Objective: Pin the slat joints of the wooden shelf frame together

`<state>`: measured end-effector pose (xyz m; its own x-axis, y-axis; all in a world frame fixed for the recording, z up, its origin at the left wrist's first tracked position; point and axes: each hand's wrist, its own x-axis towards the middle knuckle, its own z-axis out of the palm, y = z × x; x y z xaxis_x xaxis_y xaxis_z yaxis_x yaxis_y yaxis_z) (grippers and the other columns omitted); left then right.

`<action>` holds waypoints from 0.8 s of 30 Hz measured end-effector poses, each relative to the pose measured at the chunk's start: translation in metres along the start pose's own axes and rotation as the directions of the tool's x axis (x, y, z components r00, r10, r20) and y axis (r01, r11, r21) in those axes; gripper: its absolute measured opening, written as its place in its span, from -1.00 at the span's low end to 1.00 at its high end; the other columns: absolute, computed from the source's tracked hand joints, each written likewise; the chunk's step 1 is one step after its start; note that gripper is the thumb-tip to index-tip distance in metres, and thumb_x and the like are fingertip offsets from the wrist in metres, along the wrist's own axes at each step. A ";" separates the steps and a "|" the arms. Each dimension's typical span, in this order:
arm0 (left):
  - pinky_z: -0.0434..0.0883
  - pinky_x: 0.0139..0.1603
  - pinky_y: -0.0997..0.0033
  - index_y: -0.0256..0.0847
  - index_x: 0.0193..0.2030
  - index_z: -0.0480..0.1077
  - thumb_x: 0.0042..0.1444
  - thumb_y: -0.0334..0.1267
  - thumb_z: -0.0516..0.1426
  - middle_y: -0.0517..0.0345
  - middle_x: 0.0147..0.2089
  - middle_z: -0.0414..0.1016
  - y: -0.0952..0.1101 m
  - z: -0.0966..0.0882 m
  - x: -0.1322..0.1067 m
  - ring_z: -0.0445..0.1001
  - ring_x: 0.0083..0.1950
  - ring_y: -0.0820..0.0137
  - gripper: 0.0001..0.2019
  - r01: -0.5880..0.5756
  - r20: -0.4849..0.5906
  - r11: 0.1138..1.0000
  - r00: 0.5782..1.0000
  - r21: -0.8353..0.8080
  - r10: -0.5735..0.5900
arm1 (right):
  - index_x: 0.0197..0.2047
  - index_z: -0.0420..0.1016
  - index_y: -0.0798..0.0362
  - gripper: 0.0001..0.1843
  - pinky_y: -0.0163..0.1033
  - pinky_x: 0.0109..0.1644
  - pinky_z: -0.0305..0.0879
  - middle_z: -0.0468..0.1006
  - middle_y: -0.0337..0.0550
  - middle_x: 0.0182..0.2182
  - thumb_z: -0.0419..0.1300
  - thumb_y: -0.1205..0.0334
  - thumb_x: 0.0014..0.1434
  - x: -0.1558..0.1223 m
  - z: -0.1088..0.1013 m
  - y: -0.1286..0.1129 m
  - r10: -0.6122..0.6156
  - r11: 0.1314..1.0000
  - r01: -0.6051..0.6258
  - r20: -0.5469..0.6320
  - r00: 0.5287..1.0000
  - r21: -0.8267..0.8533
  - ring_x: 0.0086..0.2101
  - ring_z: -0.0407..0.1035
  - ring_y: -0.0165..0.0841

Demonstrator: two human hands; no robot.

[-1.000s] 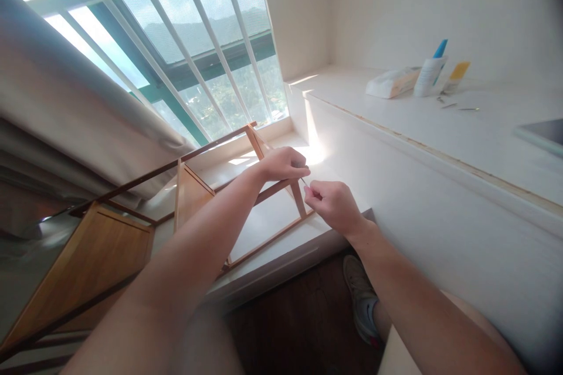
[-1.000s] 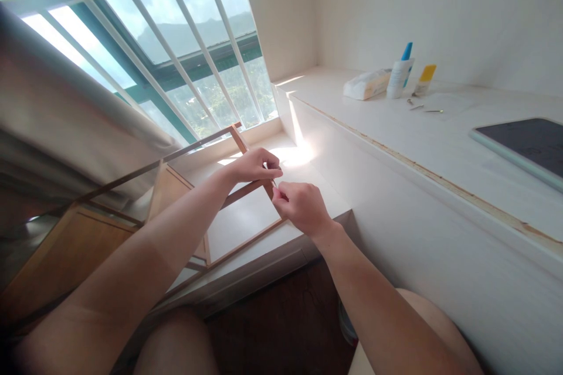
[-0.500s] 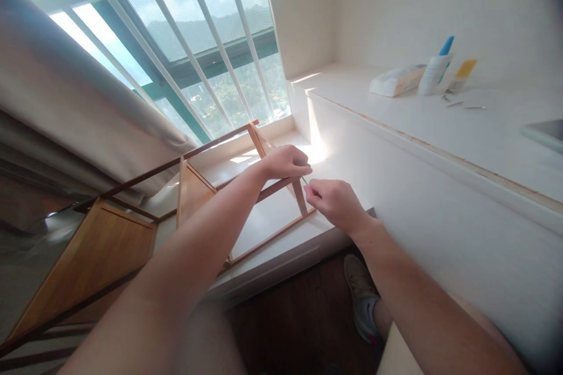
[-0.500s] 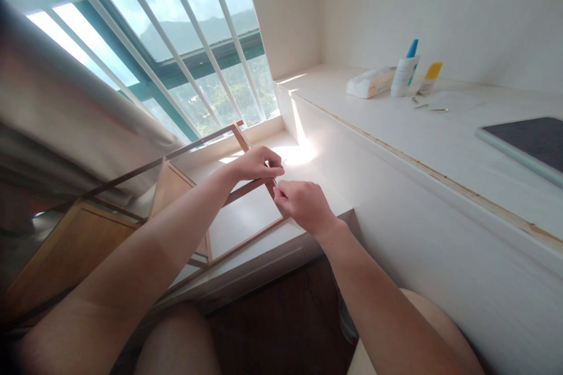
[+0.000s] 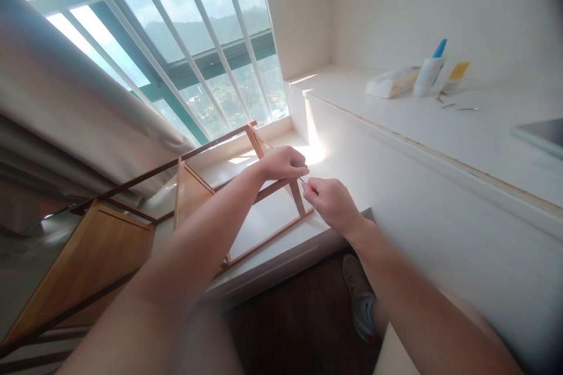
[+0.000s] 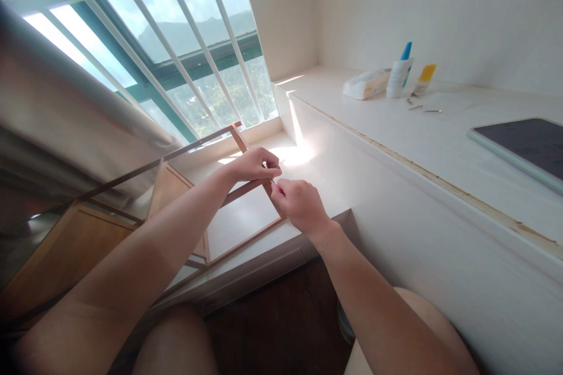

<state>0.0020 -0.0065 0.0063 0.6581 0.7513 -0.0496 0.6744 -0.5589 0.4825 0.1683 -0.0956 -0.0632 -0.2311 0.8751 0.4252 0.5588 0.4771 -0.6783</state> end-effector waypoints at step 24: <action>0.06 -0.40 0.41 -0.24 -0.59 0.29 0.05 -0.17 0.14 0.28 -0.57 0.23 -0.002 0.001 0.000 0.17 -0.45 0.51 -0.73 -0.001 -0.005 1.000 1.000 -0.010 0.001 | -0.65 0.05 0.01 -0.51 -0.35 -0.64 -0.19 0.04 -0.43 -0.77 0.19 0.13 0.19 -0.009 0.039 -0.035 0.506 0.122 -0.240 0.147 0.850 0.963 -0.74 -0.03 -0.56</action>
<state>0.0013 -0.0056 0.0050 0.6569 0.7526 -0.0450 0.6707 -0.5560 0.4911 0.1195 -0.1169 -0.0662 -0.0311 0.9970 -0.0703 -0.6439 -0.0738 -0.7615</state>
